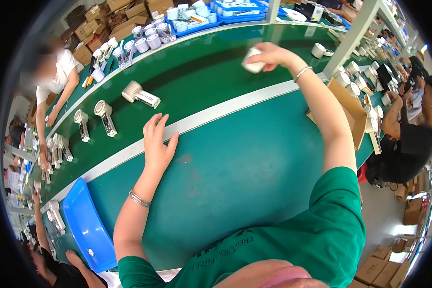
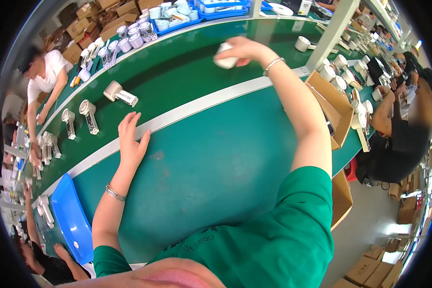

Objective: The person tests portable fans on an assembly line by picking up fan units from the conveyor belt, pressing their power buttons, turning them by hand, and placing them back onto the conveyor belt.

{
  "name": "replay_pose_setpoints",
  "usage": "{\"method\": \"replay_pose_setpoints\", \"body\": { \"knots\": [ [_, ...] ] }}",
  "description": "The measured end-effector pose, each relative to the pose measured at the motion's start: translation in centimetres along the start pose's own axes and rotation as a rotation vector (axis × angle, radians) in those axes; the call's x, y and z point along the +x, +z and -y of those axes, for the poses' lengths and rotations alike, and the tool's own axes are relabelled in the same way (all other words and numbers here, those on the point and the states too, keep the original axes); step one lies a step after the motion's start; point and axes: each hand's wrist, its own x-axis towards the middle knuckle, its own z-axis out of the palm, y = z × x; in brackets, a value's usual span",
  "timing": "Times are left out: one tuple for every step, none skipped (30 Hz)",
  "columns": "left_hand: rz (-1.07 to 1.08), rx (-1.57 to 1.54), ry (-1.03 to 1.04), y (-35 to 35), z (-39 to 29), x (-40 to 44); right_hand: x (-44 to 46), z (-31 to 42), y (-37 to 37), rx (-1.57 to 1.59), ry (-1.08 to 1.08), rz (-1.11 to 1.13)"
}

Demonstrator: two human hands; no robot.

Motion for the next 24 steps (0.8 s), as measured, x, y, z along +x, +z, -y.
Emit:
{"method": "replay_pose_setpoints", "body": {
  "knots": [
    [-0.026,0.007,0.044,0.0,-1.0,0.6,-1.4,1.9,1.1,0.058,-0.116,0.13],
    [-0.051,0.011,0.088,-0.1,-2.2,1.2,-2.6,3.4,2.2,0.08,-0.256,0.288],
    [-0.076,0.011,0.132,-0.2,-3.6,1.9,-4.0,5.0,3.3,-0.004,-0.431,0.447],
    [-0.065,-0.005,0.153,-0.6,-5.2,2.7,-5.8,6.7,4.4,-0.131,-0.623,0.561],
    [0.068,-0.079,0.189,-0.7,-5.9,3.3,-7.7,8.3,5.3,-0.261,-0.816,0.675],
    [0.199,-0.147,0.223,-0.8,-6.5,3.8,-9.7,9.4,6.2,-0.296,-0.868,0.771],
    [0.331,-0.212,0.256,-1.0,-7.0,4.2,-11.7,10.2,7.0,-0.33,-0.924,0.869],
    [0.55,-0.481,0.197,-1.3,-7.8,4.2,-13.3,10.8,7.5,-0.429,-0.901,0.932],
    [0.699,-0.562,0.1,-1.7,-8.5,3.6,-14.7,11.3,7.6,-0.529,-0.876,0.995],
    [0.761,-0.587,0.091,-1.7,-9.0,2.8,-16.0,11.8,7.1,-0.624,-0.835,0.988],
    [0.822,-0.614,0.083,-1.6,-9.4,2.0,-15.8,10.8,7.2,-0.486,-0.887,0.976],
    [0.888,-0.686,0.003,-1.5,-9.6,1.1,-15.3,9.3,7.6,-0.346,-0.935,0.963],
    [0.949,-0.759,-0.083,-1.4,-9.7,0.4,-14.7,8.0,7.8,-0.207,-0.98,0.951],
    [1.001,-0.773,-0.233,-1.6,-10.5,0.2,-13.8,7.6,7.1,-0.221,-0.827,0.894],
    [0.933,-0.768,-0.243,-1.3,-10.6,-0.2,-12.7,7.2,5.6,-0.222,-0.751,0.776],
    [0.864,-0.759,-0.255,-0.8,-10.5,-0.8,-11.1,5.9,4.3,-0.15,-0.711,0.591],
    [0.789,-0.747,-0.268,-0.3,-10.3,-1.2,-8.1,3.9,3.3,-0.15,-0.652,0.39],
    [0.764,-0.676,-0.245,0.2,-9.4,-1.6,-6.9,2.9,1.8,-0.347,-0.477,0.116],
    [0.702,-0.709,-0.328,0.7,-9.2,-1.9,-3.8,-0.6,0.8,-0.644,-0.536,-0.256],
    [0.63,-0.739,-0.414,1.1,-8.9,-2.1,-2.3,-1.9,-1.1,-0.943,-0.276,-0.301],
    [0.549,-0.763,-0.508,1.4,-8.6,-2.3,1.0,-6.0,-3.0,-1.109,-0.146,-0.406],
    [0.481,-0.853,-0.535,1.7,-8.4,-2.2,2.5,-9.0,-5.4,-1.053,-0.093,-0.426],
    [0.49,-0.919,-0.603,2.1,-8.0,-2.1,5.0,-13.3,-7.6,-0.963,-0.068,-0.499],
    [0.488,-0.985,-0.668,2.5,-7.3,-2.0,4.6,-13.8,-9.4,-0.888,0.053,-0.486]
  ]
}}
